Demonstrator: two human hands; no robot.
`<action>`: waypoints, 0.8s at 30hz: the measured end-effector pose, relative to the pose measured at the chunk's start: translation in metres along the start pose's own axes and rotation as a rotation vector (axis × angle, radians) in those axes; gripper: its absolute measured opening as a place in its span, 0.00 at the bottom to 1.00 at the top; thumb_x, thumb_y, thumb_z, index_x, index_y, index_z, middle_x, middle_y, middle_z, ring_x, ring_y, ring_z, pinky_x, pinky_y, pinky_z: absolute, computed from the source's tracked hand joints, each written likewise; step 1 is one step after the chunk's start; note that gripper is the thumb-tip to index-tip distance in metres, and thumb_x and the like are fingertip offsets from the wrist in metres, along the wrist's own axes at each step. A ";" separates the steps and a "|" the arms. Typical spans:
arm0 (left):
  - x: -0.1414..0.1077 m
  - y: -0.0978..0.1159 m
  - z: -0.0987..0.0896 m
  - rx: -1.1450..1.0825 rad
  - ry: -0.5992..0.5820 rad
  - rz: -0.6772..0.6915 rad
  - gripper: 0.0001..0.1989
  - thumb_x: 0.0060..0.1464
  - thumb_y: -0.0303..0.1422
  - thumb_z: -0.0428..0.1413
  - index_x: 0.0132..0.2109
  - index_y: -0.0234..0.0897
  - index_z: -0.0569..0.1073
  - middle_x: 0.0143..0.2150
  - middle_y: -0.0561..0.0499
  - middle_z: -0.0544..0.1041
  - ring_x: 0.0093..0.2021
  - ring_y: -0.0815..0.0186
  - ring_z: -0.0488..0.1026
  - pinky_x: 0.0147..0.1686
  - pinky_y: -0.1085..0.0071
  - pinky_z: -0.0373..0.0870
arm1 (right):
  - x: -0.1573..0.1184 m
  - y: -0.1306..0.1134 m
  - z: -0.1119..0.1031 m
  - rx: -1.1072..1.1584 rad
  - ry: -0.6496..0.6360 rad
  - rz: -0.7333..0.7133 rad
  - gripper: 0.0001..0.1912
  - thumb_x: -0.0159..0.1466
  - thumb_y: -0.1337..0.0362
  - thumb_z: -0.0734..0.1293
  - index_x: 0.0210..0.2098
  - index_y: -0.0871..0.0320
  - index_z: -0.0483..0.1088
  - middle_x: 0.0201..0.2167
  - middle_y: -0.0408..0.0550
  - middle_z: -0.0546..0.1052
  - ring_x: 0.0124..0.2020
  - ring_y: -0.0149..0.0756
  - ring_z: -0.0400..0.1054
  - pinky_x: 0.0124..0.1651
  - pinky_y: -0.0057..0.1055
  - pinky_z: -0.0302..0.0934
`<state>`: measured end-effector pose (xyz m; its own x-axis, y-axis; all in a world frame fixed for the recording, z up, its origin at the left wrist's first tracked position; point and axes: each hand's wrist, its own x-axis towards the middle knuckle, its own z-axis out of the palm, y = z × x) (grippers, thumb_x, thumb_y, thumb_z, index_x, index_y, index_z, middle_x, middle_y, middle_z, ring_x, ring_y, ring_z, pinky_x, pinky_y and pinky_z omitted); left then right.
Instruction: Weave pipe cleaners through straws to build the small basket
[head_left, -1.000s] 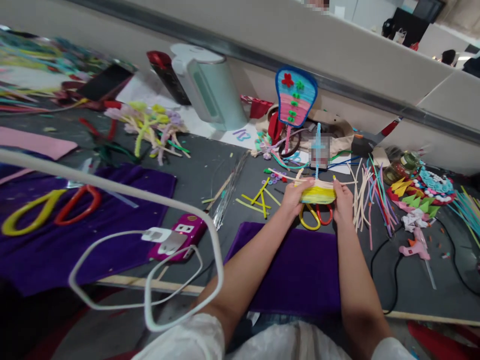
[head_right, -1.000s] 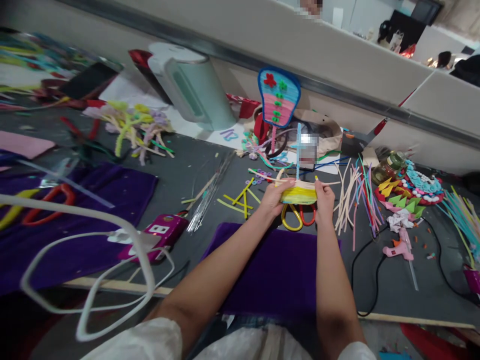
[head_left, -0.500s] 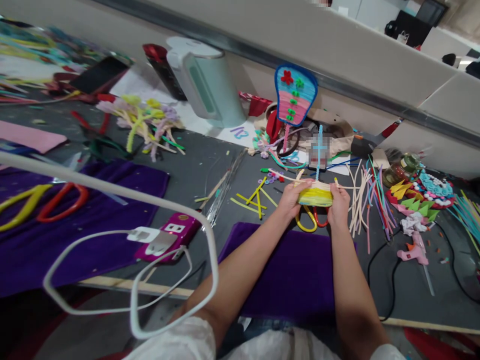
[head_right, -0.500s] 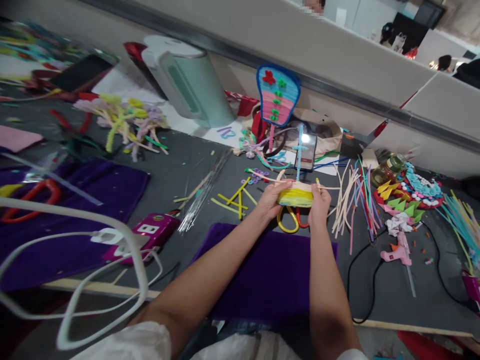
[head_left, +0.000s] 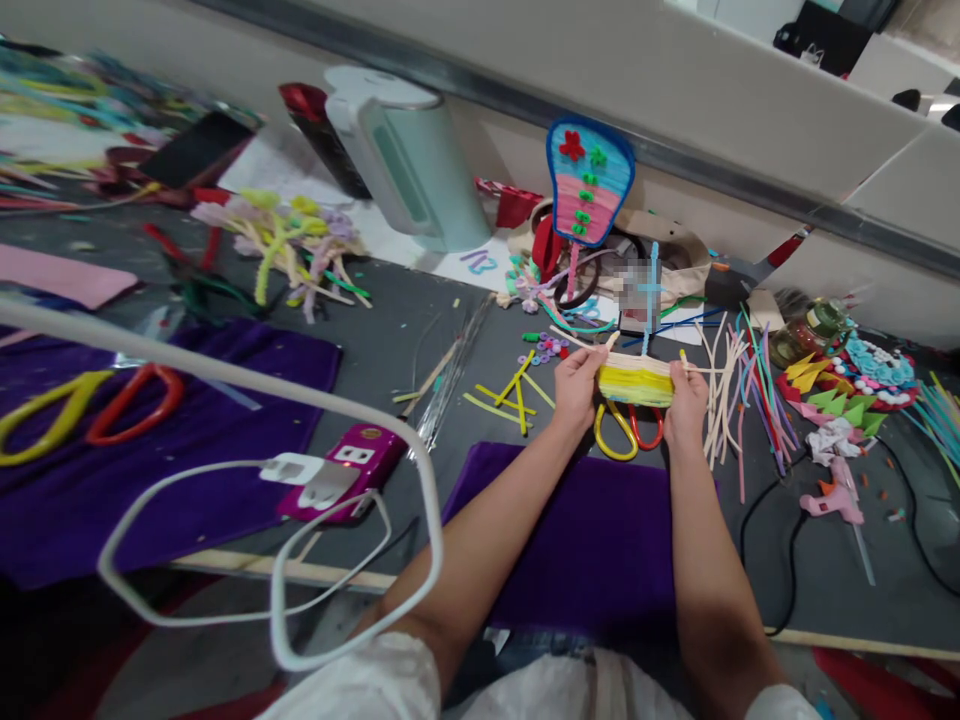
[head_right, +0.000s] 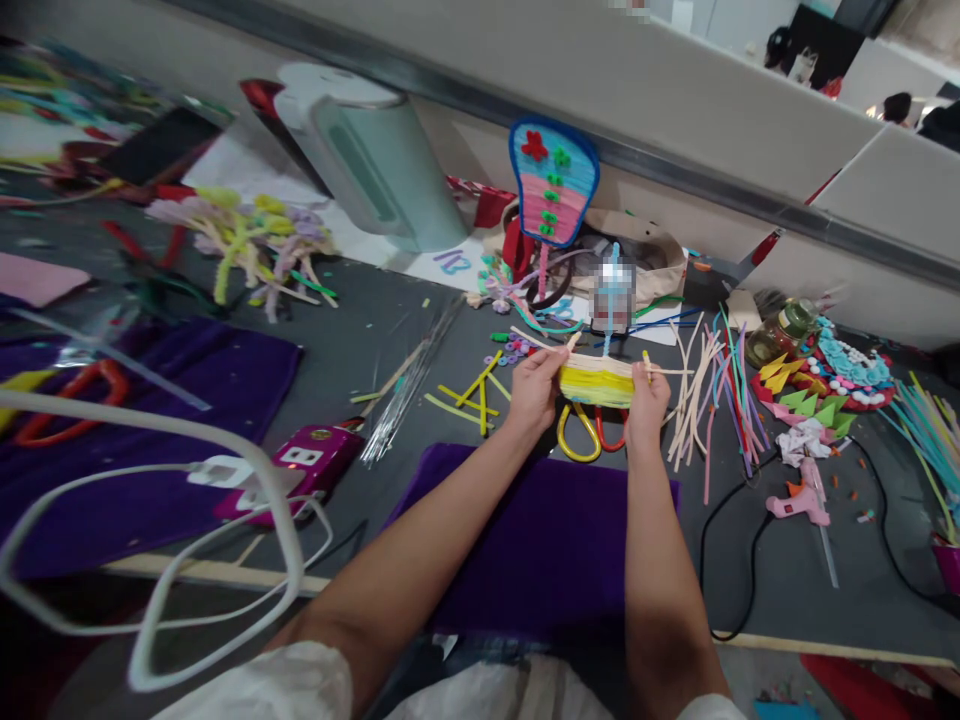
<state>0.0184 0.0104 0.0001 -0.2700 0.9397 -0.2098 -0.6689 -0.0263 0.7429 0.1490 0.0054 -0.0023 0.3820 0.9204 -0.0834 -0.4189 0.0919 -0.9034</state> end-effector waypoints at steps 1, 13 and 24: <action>0.000 0.000 0.000 -0.007 0.003 0.003 0.18 0.30 0.39 0.72 0.29 0.32 0.77 0.24 0.52 0.77 0.23 0.70 0.72 0.27 0.74 0.69 | 0.000 -0.001 0.000 0.001 0.011 0.005 0.17 0.50 0.54 0.73 0.30 0.58 0.66 0.23 0.38 0.74 0.24 0.29 0.69 0.32 0.29 0.66; 0.001 -0.001 -0.001 -0.008 0.007 -0.001 0.20 0.28 0.39 0.72 0.27 0.32 0.77 0.24 0.51 0.77 0.23 0.70 0.72 0.27 0.73 0.70 | 0.005 -0.006 -0.006 -0.052 0.037 -0.012 0.15 0.56 0.56 0.68 0.33 0.63 0.75 0.26 0.46 0.79 0.27 0.33 0.71 0.35 0.31 0.66; 0.007 0.005 -0.006 -0.026 -0.064 -0.139 0.17 0.31 0.35 0.72 0.31 0.32 0.78 0.26 0.50 0.78 0.26 0.69 0.73 0.31 0.73 0.69 | 0.005 -0.010 -0.007 -0.024 0.046 0.009 0.13 0.56 0.58 0.68 0.31 0.63 0.76 0.26 0.47 0.79 0.27 0.33 0.72 0.36 0.32 0.67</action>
<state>0.0092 0.0146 -0.0010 -0.1294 0.9548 -0.2677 -0.7144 0.0975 0.6929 0.1602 0.0065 0.0032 0.4160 0.9026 -0.1104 -0.4031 0.0742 -0.9122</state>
